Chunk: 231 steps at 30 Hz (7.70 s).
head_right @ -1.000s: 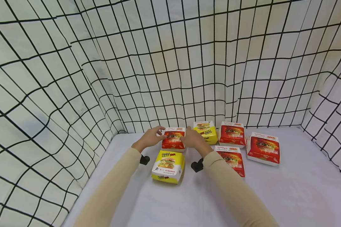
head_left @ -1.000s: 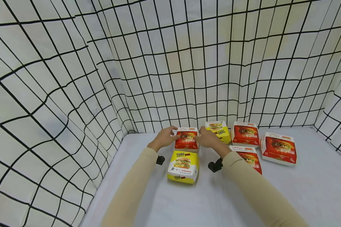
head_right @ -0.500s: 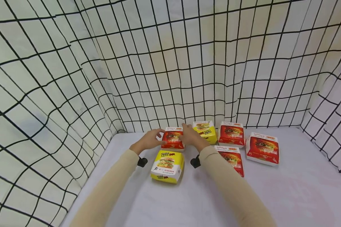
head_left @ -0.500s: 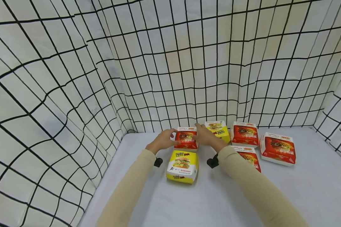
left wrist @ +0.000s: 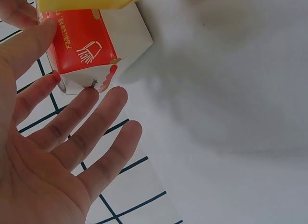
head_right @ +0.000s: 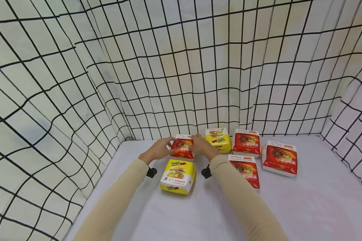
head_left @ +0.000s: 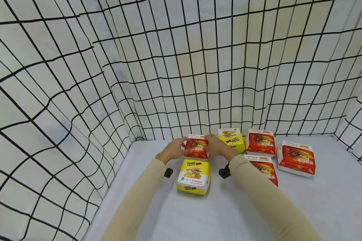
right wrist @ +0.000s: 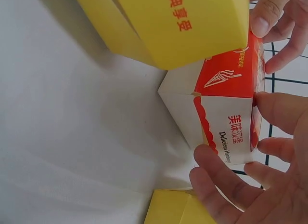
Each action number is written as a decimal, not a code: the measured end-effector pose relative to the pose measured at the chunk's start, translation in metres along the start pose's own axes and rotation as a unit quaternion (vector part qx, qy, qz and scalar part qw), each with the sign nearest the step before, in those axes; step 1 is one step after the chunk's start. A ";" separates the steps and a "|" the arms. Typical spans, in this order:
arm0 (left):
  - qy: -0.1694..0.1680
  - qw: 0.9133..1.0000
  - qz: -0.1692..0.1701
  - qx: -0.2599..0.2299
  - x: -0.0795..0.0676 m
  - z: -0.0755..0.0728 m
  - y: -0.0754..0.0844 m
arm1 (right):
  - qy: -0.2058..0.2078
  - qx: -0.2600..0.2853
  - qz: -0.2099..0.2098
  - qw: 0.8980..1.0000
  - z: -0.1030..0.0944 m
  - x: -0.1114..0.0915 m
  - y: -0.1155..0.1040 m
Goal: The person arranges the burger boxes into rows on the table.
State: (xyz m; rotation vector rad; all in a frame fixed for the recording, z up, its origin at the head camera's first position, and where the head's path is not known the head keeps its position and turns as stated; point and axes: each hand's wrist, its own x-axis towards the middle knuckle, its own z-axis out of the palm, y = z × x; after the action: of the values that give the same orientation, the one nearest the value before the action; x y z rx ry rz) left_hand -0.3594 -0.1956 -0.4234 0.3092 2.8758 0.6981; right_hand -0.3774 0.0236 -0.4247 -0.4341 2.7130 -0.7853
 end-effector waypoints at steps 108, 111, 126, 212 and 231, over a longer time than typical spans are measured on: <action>0.012 0.999 -0.023 -0.025 -0.008 0.003 -0.010 | 0.029 -0.058 -0.001 0.998 -0.002 -0.002 -0.010; 0.017 0.999 -0.026 -0.020 -0.007 0.005 -0.010 | 0.030 -0.058 -0.020 0.998 0.000 0.001 -0.008; 0.043 0.999 -0.025 -0.016 -0.008 0.008 -0.011 | 0.010 -0.048 -0.024 0.999 0.002 0.001 -0.005; 0.021 0.998 -0.032 -0.057 -0.008 0.013 -0.011 | 0.008 -0.094 0.085 0.992 0.011 -0.016 -0.013; 0.042 0.998 -0.023 -0.031 -0.004 0.014 -0.008 | 0.016 -0.103 0.085 0.991 0.013 -0.011 -0.011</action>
State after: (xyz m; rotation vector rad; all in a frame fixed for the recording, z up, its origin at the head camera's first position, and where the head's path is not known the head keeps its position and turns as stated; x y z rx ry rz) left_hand -0.3543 -0.1978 -0.4391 0.2104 2.9227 0.8105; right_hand -0.3606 0.0124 -0.4273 -0.2290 2.8271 -0.4728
